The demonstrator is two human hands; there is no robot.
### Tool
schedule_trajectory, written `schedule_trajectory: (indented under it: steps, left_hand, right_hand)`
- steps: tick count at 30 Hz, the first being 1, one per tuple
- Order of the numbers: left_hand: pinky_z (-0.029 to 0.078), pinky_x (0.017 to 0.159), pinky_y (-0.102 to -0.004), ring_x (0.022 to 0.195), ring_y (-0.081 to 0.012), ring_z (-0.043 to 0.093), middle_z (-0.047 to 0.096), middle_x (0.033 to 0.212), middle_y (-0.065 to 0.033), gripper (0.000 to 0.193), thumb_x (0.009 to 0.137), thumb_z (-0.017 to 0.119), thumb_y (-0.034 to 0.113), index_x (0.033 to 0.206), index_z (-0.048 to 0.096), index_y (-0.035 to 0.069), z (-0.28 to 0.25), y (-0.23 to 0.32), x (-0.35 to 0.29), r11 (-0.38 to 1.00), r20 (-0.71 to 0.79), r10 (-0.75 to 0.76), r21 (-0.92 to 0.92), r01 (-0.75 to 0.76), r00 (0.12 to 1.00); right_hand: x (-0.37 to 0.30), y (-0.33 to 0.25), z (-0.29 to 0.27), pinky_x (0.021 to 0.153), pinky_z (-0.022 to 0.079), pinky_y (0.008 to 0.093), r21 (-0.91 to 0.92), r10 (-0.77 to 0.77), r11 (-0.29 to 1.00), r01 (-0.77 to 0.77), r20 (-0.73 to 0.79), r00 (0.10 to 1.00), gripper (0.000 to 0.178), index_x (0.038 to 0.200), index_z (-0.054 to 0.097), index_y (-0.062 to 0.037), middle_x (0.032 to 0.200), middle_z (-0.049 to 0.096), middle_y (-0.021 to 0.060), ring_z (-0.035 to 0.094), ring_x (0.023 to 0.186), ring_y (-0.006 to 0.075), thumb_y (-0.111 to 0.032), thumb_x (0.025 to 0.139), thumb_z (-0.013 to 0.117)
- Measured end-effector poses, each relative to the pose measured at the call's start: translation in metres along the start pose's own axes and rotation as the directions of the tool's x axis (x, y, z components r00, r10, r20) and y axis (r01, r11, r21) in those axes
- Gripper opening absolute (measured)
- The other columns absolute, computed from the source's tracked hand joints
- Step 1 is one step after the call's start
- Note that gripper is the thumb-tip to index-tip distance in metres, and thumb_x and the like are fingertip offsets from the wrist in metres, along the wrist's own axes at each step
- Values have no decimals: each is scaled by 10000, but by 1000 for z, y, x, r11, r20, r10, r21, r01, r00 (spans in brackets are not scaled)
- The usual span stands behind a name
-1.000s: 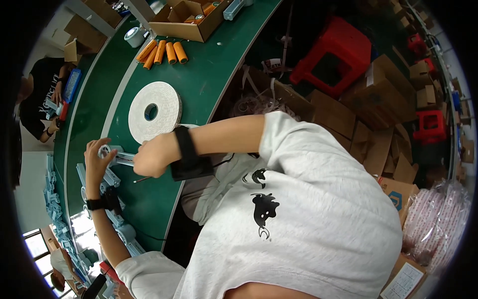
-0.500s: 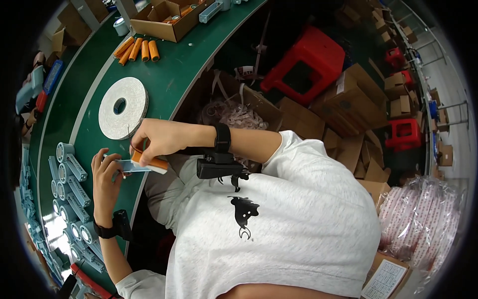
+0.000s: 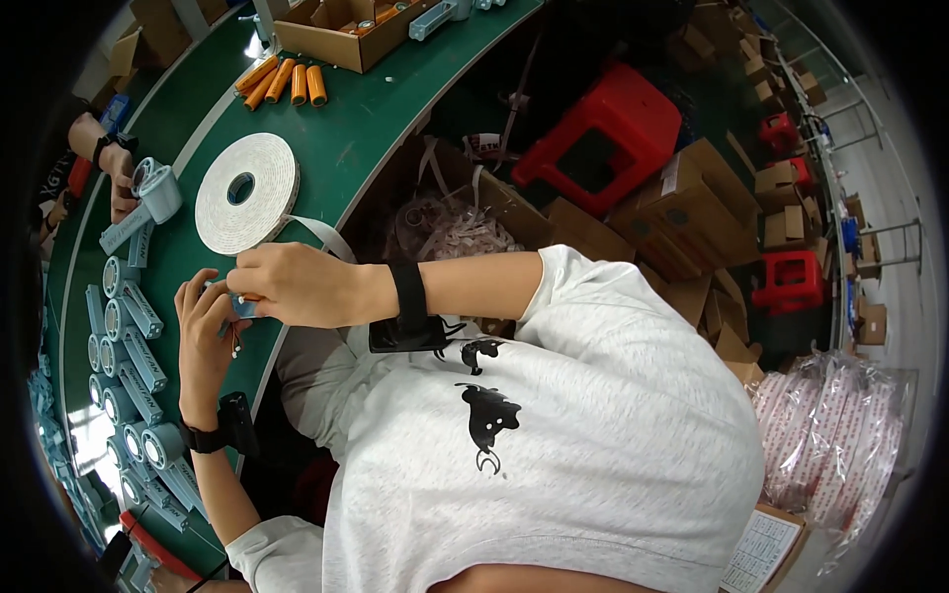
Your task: The person picks up a battery, applies a strip of adhesive tape from a roll to it, and presses the battery into the plastic housing of a fan. This process is repeated multiple times with several batteries and fans.
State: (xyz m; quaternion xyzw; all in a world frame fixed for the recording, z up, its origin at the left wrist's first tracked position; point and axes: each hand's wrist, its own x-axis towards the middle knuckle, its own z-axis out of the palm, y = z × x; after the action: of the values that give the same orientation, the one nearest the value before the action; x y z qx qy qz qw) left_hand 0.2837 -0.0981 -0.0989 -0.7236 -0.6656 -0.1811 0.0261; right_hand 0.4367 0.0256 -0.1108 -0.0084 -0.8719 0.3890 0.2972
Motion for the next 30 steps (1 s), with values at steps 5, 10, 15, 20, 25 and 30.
schedule_trajectory:
  steps: [5, 10, 15, 20, 25, 30]
  left_hand:
    - [332, 889, -430, 1028, -301, 465, 577, 947, -49, 263, 554, 681, 9, 752, 509, 24, 1, 0, -3, 1000, -23, 15, -15, -16, 1000]
    - [335, 887, -430, 1015, -301, 473, 579, 930, -55, 254, 553, 680, 6, 735, 503, 18, 2, -3, -3, 999, -37, 37, -34, -39, 999]
    - [340, 880, -429, 980, -293, 490, 577, 908, -66, 241, 555, 673, -4, 714, 492, 11, 5, -1, -1, 998, -107, 48, -44, -53, 993]
    - [341, 880, -426, 933, -270, 507, 576, 894, -76, 227, 564, 654, -27, 681, 462, 4, 2, -4, 1, 998, -86, 10, -68, -16, 996]
    - [339, 889, -409, 889, -261, 514, 577, 886, -82, 217, 579, 619, -64, 659, 427, -2, -9, -5, 15, 1000, 51, 10, -18, -10, 999]
    - [314, 927, -401, 932, -268, 515, 587, 914, -72, 171, 596, 606, -78, 715, 501, -16, -29, -31, 5, 988, 102, -85, 140, 70, 991]
  right_hand:
    - [6, -4, 4, 639, 449, 341, -108, -147, 981, 158, 107, 983, 196, 816, 507, -22, 762, 499, 87, 540, 702, 252, -23, 674, 641]
    - [25, 7, 1, 660, 452, 367, -36, -47, 997, 62, 324, 945, 194, 842, 536, -13, 798, 550, 114, 566, 747, 282, -14, 668, 620]
    - [37, 6, 0, 669, 455, 346, -84, 32, 996, 12, 503, 864, 165, 806, 530, -2, 806, 560, 125, 563, 782, 281, 12, 660, 605]
    - [12, 9, -7, 682, 471, 316, 26, -147, 989, 146, 89, 985, 194, 841, 542, 6, 841, 579, 107, 590, 797, 233, 28, 670, 630]
    - [9, 6, -31, 743, 475, 267, 589, 207, 802, 102, -434, 877, 241, 882, 552, 5, 867, 587, 68, 582, 837, 150, 16, 685, 690]
    - [23, 8, -50, 774, 466, 244, 782, 388, 624, 1, -311, 868, 268, 903, 556, -4, 887, 585, 68, 570, 847, 121, -4, 688, 716]
